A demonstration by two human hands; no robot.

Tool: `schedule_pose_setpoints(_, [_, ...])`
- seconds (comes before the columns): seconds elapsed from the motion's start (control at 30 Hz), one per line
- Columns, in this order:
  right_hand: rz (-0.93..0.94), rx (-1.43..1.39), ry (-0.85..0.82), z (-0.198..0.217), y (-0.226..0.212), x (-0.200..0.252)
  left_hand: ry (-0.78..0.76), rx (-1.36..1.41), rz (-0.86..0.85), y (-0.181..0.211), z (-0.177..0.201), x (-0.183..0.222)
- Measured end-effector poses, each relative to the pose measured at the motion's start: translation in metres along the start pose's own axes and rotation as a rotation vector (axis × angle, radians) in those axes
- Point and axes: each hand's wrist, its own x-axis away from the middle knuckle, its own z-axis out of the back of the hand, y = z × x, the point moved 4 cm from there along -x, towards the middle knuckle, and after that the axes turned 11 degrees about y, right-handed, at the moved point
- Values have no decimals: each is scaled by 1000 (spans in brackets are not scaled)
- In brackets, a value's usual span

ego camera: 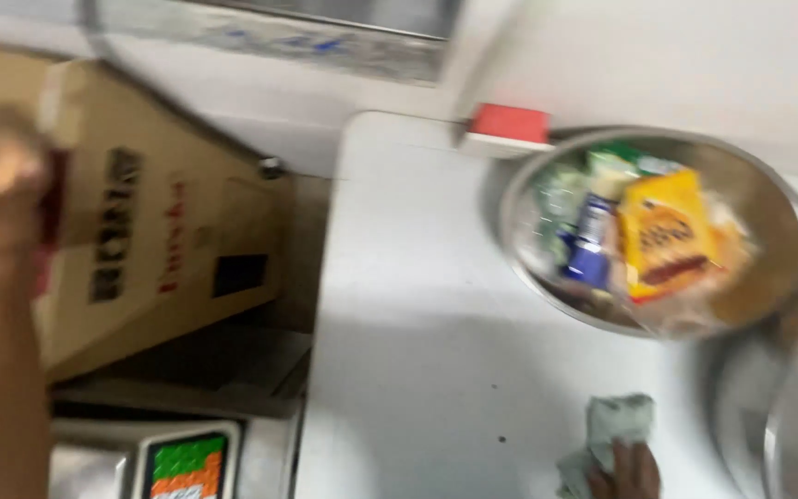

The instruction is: Manual packaging of snacks involving cleaning the workspace, filling paper bags with chips, and sealing them with a machine.

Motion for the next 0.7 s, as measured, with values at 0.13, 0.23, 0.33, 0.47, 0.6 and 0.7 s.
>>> schedule_pose_setpoints(0.13, [113, 53, 79, 37, -49, -123, -392, 420, 1088, 106, 195, -32])
schedule_pose_setpoints(0.23, [-364, -26, -178, 7, -8, -69, 147, 1097, 933, 173, 219, -2])
schedule_pose_setpoints(0.33, [-886, -476, -217, 43, -2, -129, -116, 1827, 1322, 325, 254, 70])
schedule_pose_setpoints(0.47, [-1040, -972, -176, 96, -49, -200, -621, 2249, 1367, 556, 279, 278])
schedule_pose_setpoints(0.6, [-782, -1197, -188, 117, -85, -255, -949, 1738, 552, 615, 469, 223])
schedule_pose_setpoints(0.7, [-974, -1292, -210, 146, -79, -279, -1122, 1733, 845, 582, 545, 183])
